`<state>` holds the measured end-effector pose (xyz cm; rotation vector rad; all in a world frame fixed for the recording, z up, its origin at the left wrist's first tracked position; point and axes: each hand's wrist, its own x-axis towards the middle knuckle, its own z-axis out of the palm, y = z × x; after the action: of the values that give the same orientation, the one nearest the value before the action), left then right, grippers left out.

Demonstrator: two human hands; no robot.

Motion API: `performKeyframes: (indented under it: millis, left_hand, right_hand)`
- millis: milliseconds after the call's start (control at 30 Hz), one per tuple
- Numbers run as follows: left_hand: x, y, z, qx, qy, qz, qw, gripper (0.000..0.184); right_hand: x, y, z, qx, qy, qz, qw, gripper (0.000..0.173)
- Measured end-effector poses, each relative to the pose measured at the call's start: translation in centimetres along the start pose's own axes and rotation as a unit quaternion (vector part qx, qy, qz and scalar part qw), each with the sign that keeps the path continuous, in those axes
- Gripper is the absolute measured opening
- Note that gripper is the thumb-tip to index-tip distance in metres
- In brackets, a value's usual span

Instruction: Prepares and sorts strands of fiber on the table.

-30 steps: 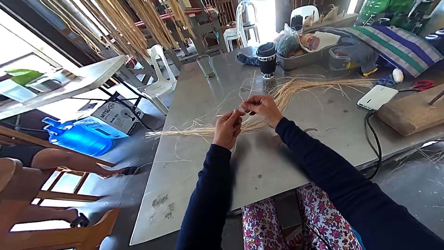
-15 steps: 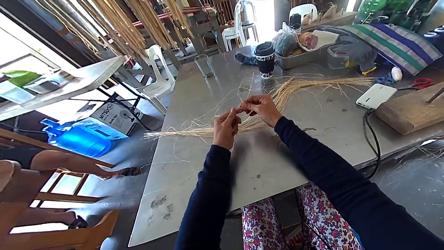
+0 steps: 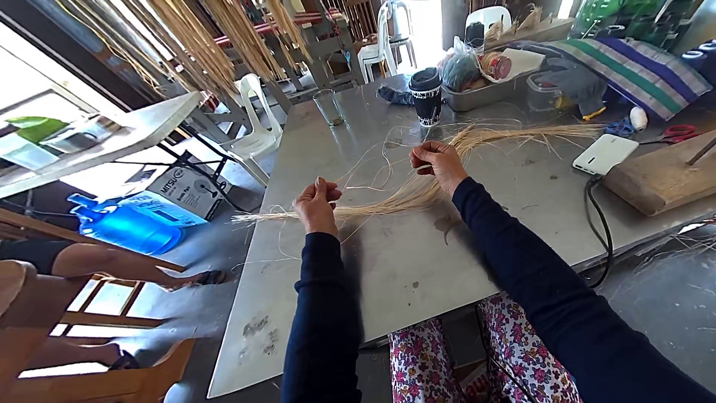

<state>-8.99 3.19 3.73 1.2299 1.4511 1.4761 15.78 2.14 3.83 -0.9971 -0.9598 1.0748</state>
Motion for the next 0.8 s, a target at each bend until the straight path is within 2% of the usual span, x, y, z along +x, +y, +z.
performKeyframes:
  millis: [100,167,267,333,400,467,533,600,667,733,800]
  left_hand:
    - [0.4,-0.2,-0.4,0.006,0.002,0.005,1.0,0.033]
    - [0.3,0.0,-0.6,-0.075,-0.02,-0.015,0.997,0.03]
    - [0.6,-0.1,-0.9,-0.242,-0.072,-0.034,0.967,0.032]
    - [0.6,0.1,-0.9,-0.291,-0.103,-0.041,0.95,0.038]
    - [0.2,0.3,-0.6,-0.25,-0.168,-0.049,0.952,0.049]
    - [-0.8,0.7,0.1,-0.152,-0.246,-0.062,0.955,0.05]
    - [-1.9,1.1,1.0,-0.061,-0.326,-0.069,0.941,0.051]
    - [-2.6,1.2,1.6,-0.035,-0.393,-0.065,0.916,0.05]
    - [-3.3,1.3,2.1,-0.056,-0.405,-0.058,0.911,0.04]
    - [-3.7,1.3,2.5,-0.075,-0.379,-0.044,0.921,0.028]
    - [-3.9,1.0,2.9,-0.085,-0.346,-0.033,0.934,0.025]
  right_hand:
    - [0.3,0.0,-0.5,0.022,0.019,0.006,1.0,0.014]
    - [0.4,-0.1,-0.6,0.056,0.026,0.021,0.998,0.014]
    - [0.4,-0.2,-0.7,0.106,0.018,0.05,0.993,0.016]
    - [0.4,-0.4,-0.7,0.147,0.015,0.06,0.987,0.018]
    - [0.3,-0.5,-0.7,0.179,0.01,0.062,0.982,0.019]
    - [0.2,-0.5,-0.5,0.189,0.007,0.06,0.98,0.018]
    - [0.1,-0.6,-0.2,0.181,0.008,0.056,0.982,0.018]
    - [0.1,-0.5,0.0,0.162,0.017,0.047,0.985,0.019]
    - [0.0,-0.6,0.1,0.145,0.026,0.038,0.988,0.02]
    - [-0.1,-0.6,0.2,0.138,0.029,0.037,0.989,0.018]
    - [-0.2,-0.7,0.3,0.106,0.017,0.033,0.994,0.017]
